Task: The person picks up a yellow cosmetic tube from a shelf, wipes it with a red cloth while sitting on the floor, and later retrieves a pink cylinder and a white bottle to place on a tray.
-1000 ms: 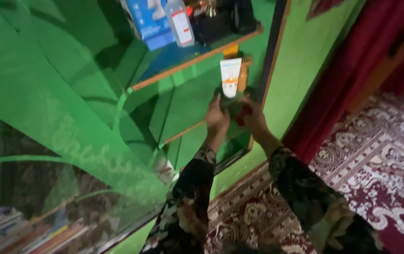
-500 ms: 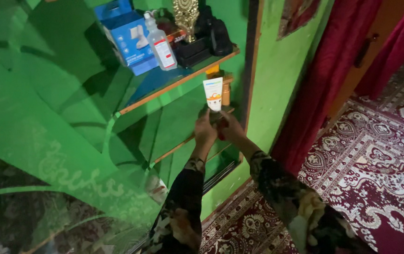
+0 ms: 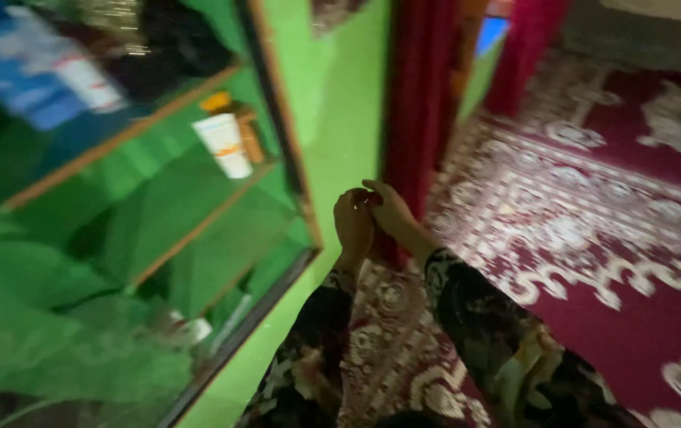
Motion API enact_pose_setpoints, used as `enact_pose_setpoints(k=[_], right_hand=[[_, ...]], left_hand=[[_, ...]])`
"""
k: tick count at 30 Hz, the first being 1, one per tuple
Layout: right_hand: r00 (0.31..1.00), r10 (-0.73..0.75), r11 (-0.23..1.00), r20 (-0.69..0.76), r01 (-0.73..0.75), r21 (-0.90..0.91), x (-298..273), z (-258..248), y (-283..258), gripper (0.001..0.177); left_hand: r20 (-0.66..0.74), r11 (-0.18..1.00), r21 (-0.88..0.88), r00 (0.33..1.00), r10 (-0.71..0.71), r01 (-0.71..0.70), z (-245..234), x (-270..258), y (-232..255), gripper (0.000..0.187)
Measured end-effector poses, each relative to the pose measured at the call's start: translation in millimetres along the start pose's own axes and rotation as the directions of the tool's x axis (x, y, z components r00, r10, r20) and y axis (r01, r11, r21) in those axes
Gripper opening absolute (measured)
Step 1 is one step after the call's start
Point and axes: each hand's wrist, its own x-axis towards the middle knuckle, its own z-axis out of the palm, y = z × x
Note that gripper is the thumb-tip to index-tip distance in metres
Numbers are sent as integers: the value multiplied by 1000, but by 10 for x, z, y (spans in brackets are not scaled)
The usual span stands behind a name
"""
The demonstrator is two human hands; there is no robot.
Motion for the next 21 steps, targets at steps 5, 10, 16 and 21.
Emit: enact_pose_setpoints(k=[5,10,16,21], right_hand=[[938,346,937,-21,-347,-52,-848,-1475,235,57],[780,591,801,-207,-535,270,-1812,-2889,303,56],[605,584,719,-541,-695,0,-3454,-4329,31,56],[381,602,743,-701,-588,318,-4849,-5076,-342,51]], left_hand=[[279,850,-503,960,-14,158,1373,-590,539,26],[735,630,-495,675,-64,599,2552,-1285,1457,26],[906,668,-394,387,169,631,3751,-2570,2525,21],[937,852,-323,268,226,412,4431,-3802,3464,21]])
